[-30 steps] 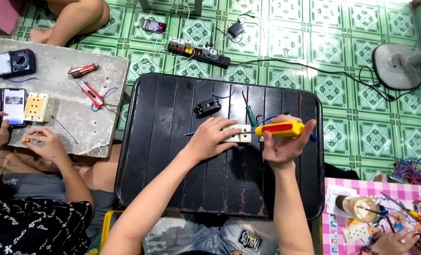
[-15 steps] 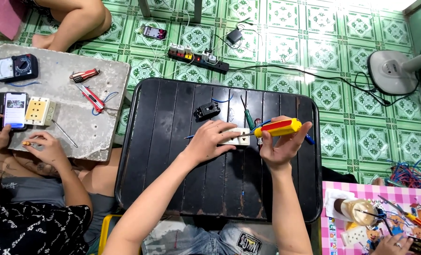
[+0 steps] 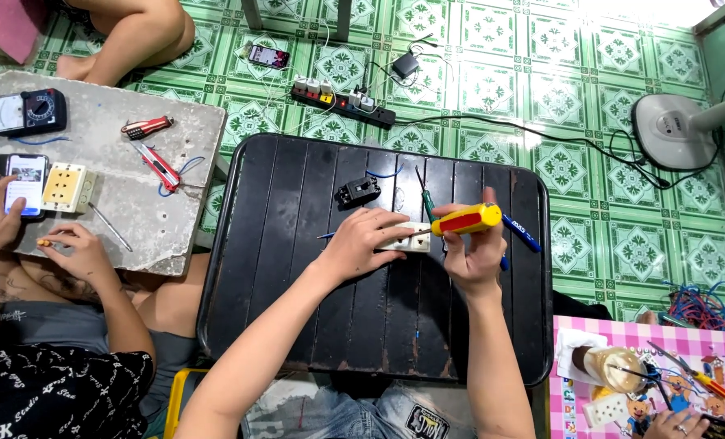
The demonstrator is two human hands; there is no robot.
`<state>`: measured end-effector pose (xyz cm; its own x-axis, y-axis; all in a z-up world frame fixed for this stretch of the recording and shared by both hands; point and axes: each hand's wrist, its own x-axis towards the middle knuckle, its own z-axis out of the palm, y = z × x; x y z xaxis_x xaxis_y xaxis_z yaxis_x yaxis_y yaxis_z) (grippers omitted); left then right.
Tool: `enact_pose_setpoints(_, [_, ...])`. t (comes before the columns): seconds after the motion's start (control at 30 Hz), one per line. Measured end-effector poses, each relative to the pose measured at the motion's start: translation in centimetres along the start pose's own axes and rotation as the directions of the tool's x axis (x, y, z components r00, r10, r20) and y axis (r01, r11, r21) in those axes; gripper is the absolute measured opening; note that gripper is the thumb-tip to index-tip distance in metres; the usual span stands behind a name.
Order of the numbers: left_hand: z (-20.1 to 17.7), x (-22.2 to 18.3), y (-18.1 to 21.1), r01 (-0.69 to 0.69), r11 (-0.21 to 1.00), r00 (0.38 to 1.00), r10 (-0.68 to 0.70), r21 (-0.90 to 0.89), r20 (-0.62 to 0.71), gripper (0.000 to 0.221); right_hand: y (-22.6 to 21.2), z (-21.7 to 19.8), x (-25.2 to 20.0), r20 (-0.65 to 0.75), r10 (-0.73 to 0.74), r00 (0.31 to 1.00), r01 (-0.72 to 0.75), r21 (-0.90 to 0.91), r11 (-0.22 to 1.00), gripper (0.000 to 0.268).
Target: Assembling an electrical socket by wiring terminals and tightening screws with a screwdriver.
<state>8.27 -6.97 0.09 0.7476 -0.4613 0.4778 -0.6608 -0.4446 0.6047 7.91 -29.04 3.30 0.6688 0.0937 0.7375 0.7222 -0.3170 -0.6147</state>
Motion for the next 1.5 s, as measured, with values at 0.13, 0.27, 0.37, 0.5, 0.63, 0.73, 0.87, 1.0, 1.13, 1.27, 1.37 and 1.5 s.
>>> enact_pose_setpoints(0.13, [0.1, -0.1, -0.1, -0.004, 1.0, 1.0, 0.004, 0.018, 0.001, 0.034, 0.5, -0.2, -0.2, 0.049, 0.034, 0.998, -0.035, 0.028, 0.999, 0.064])
enact_pose_setpoints(0.27, [0.0, 0.0, 0.0, -0.002, 1.0, 1.0, 0.002, 0.018, 0.009, 0.034, 0.8, -0.4, -0.4, 0.067, 0.014, 0.998, -0.014, 0.003, 1.0, 0.065])
enact_pose_setpoints(0.37, [0.0, 0.1, 0.0, -0.011, 1.0, 1.0, 0.011, 0.026, 0.009, 0.034, 0.5, -0.3, -0.5, 0.085, 0.014, 0.996, -0.019, 0.062, 0.998, 0.071])
enact_pose_setpoints(0.5, [-0.3, 0.2, 0.2, -0.004, 1.0, 1.0, 0.003, 0.021, 0.014, 0.034, -0.8, -0.1, 0.6, 0.152, 0.068, 0.986, -0.071, 0.015, 0.997, 0.072])
enact_pose_setpoints(0.63, [-0.1, 0.2, 0.1, -0.016, 1.0, 1.0, 0.016, 0.025, 0.012, 0.034, -0.7, -0.2, 1.2, 0.197, 0.156, 0.968, -0.187, 0.151, 0.971, 0.058])
enact_pose_setpoints(0.73, [-0.1, 0.2, 0.2, -0.012, 1.0, 1.0, 0.012, 0.025, 0.008, 0.034, -0.6, -0.1, 1.6, 0.165, 0.145, 0.975, -0.177, 0.196, 0.964, 0.056])
enact_pose_setpoints(0.87, [-0.3, 0.2, 0.2, -0.007, 1.0, 1.0, 0.007, 0.014, 0.02, 0.033, -1.0, 0.3, 1.8, 0.131, 0.167, 0.977, -0.198, 0.271, 0.942, 0.053])
enact_pose_setpoints(1.0, [-0.3, 0.2, 0.3, -0.028, 0.999, 1.0, 0.028, 0.039, 0.006, 0.031, -2.4, 0.4, 3.1, 0.169, 0.188, 0.968, -0.232, 0.297, 0.926, 0.049])
enact_pose_setpoints(1.13, [0.0, 0.2, 0.0, -0.027, 0.998, 1.0, 0.026, 0.057, 0.015, 0.032, -0.3, 0.8, 2.1, 0.21, 0.137, 0.968, -0.174, 0.168, 0.97, 0.026])
enact_pose_setpoints(1.27, [-0.1, 0.1, 0.0, -0.032, 0.996, 0.999, 0.031, 0.081, 0.012, 0.032, -0.4, 0.7, 2.1, 0.252, 0.191, 0.949, -0.254, 0.248, 0.935, 0.012])
enact_pose_setpoints(1.37, [-0.1, 0.1, 0.1, -0.022, 0.999, 1.0, 0.022, 0.042, 0.004, 0.031, 0.0, 0.2, 1.9, 0.261, 0.207, 0.943, -0.264, 0.205, 0.943, 0.011])
enact_pose_setpoints(1.5, [-0.4, 0.3, 0.4, -0.019, 0.999, 1.0, 0.019, 0.036, 0.014, 0.031, -0.1, -0.1, 1.9, 0.253, 0.272, 0.928, -0.333, 0.239, 0.912, 0.013])
